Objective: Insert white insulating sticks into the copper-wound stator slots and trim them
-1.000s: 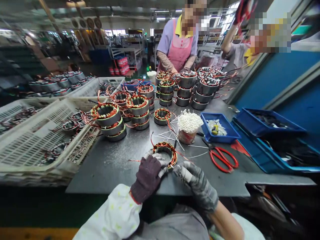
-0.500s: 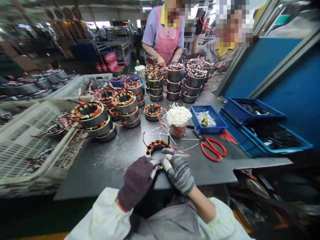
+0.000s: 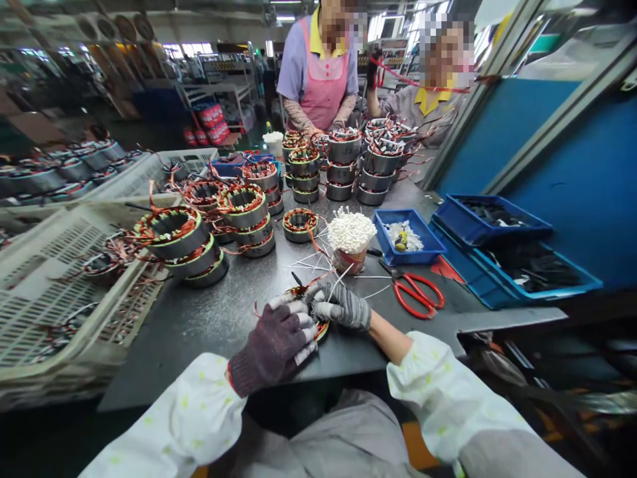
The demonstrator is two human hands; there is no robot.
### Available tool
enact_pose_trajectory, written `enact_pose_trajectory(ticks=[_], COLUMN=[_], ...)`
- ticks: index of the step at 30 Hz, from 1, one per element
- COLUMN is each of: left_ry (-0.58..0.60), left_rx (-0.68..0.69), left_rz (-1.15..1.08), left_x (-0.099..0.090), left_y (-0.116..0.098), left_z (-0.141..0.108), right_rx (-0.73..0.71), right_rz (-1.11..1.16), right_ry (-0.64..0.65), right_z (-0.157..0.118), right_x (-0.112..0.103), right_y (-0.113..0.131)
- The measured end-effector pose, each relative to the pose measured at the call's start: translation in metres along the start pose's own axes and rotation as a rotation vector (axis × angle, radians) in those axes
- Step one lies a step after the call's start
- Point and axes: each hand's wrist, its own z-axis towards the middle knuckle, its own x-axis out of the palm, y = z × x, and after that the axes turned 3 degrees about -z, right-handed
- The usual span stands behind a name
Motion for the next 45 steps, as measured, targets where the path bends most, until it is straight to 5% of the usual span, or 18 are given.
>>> enact_pose_trajectory(ticks=[3,6,9,12,15,24,31,38,45], left_ry=[-0.039,-0.133,-0.195,-0.190,-0.174,-0.271,-0.247,-0.252,-0.274], left_rx=[-0.149,-0.210,-0.204,-0.198,-0.207,-0.189,-0.220,-0.258,-0.231], left_rz=[0.118,0.146,0.103,0.077,0.069,0.044,0.032,-0.004,-0.021], left_x=[0.008,0.021,0.029,0.030,0.029,0.029,0.028,0.034,0.029], left_y=[-0.021,-0.030,-0.023,-0.008,0.001,0.002,0.009,0.011,0.009], left_z=[-0.010,-0.017,-0.018,-0.015,-0.013,-0.012,-0.011,-0.014,-0.011], right_rx=[0.014,0.186,0.283,0.218,0.141,0.062,-0.124,-0.282,-0.315], right_rz=[-0.039,-0.072,-0.169,-0.283,-0.349,-0.010,-0.028,-0.555,-0.620], right_ry=[-0.125,-0.538,-0.955,-1.077,-1.039,-1.057,-1.104,-0.693,-0.561], right_z=[-0.019,-0.036,-0.032,-0.011,0.005,-0.004,-0.052,-0.101,-0.107], right_x=[-0.005,-0.028,-0.059,-0.079,-0.085,-0.087,-0.060,0.001,0.022], right_y=[0.003,-0.005,-0.014,-0.017,-0.016,-0.003,0.018,0.025,0.026])
